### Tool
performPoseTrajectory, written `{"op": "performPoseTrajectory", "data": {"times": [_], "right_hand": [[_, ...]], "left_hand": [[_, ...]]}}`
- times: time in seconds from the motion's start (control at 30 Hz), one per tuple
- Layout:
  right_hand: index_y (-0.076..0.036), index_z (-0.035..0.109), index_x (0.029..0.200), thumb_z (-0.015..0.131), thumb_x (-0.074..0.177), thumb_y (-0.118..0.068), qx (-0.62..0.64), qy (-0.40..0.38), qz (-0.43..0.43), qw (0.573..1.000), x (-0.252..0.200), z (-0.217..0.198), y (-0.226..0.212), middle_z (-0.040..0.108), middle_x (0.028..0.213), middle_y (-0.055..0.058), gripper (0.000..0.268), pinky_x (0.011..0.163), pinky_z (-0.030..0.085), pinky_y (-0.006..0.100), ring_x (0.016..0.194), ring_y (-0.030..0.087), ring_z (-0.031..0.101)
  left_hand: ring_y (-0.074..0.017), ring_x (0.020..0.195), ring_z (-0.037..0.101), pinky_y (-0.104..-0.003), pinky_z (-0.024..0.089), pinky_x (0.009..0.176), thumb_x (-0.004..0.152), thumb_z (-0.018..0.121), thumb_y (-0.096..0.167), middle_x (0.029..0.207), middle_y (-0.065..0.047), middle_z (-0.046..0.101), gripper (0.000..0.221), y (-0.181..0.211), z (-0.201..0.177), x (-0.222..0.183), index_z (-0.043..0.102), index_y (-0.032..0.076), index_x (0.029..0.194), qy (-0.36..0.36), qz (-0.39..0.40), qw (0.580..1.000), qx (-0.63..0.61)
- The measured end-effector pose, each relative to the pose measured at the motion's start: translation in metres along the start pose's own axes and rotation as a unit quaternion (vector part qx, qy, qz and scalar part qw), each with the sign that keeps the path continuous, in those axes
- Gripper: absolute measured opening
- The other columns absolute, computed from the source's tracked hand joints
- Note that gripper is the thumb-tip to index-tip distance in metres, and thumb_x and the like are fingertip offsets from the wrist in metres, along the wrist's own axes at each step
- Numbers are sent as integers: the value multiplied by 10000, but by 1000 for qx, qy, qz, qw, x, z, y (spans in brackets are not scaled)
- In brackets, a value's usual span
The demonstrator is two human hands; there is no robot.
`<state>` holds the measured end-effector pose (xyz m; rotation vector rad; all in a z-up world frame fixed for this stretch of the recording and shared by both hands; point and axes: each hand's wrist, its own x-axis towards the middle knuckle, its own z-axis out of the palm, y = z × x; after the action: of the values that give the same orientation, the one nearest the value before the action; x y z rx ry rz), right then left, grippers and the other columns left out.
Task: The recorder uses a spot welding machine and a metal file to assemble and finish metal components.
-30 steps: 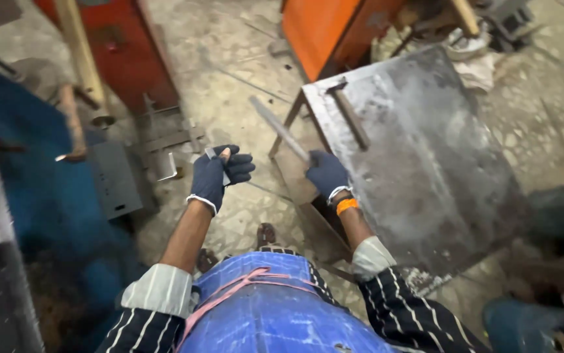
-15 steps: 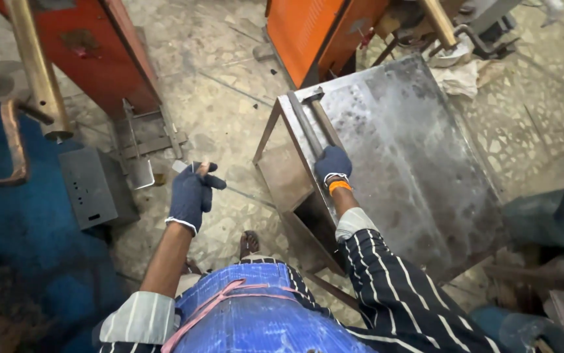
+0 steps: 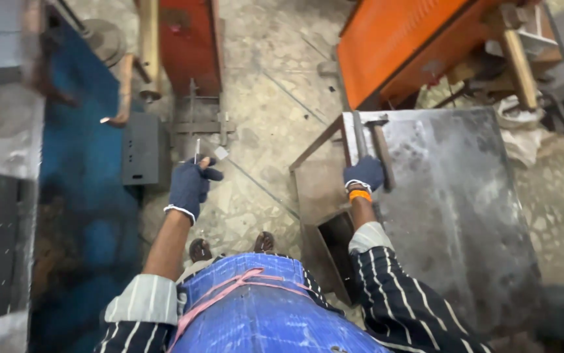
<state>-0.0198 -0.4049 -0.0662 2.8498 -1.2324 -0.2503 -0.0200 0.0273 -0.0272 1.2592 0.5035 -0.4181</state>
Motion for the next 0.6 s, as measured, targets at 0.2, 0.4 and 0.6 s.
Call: {"op": "performPoseTrajectory", "data": {"times": [0.2,0.4,0.6], "right_hand": [[-123,740,1040,704,811,-161,348,105,-394,844,-78,74,-148,741,1033,141,235,868,552,455,977,359,698],[-91,729,1091,730,786,-210,394,-139,-606,677,-275,-23,-261,733,1006,116,328,800,573,393,904,292,717],[-93,732,1137,737,855,-266,336,-265,-611,666,-352,-73,-293,725,948,130,330,773,559,379,849,276,719]], "left_hand": [[-98,516,487,-300,363,479,1066,532,366,702,-82,717,390,-23,-137,6,775,66,1011,174,155,954,189],[-465,926,659,-543,496,802,1049,555,485,1002,-242,719,482,-8,-303,-16,779,60,1014,376,201,758,493],[-440,986,667,-541,510,809,917,605,534,1174,-239,694,463,9,-423,-21,826,143,1030,444,69,614,649]]}}
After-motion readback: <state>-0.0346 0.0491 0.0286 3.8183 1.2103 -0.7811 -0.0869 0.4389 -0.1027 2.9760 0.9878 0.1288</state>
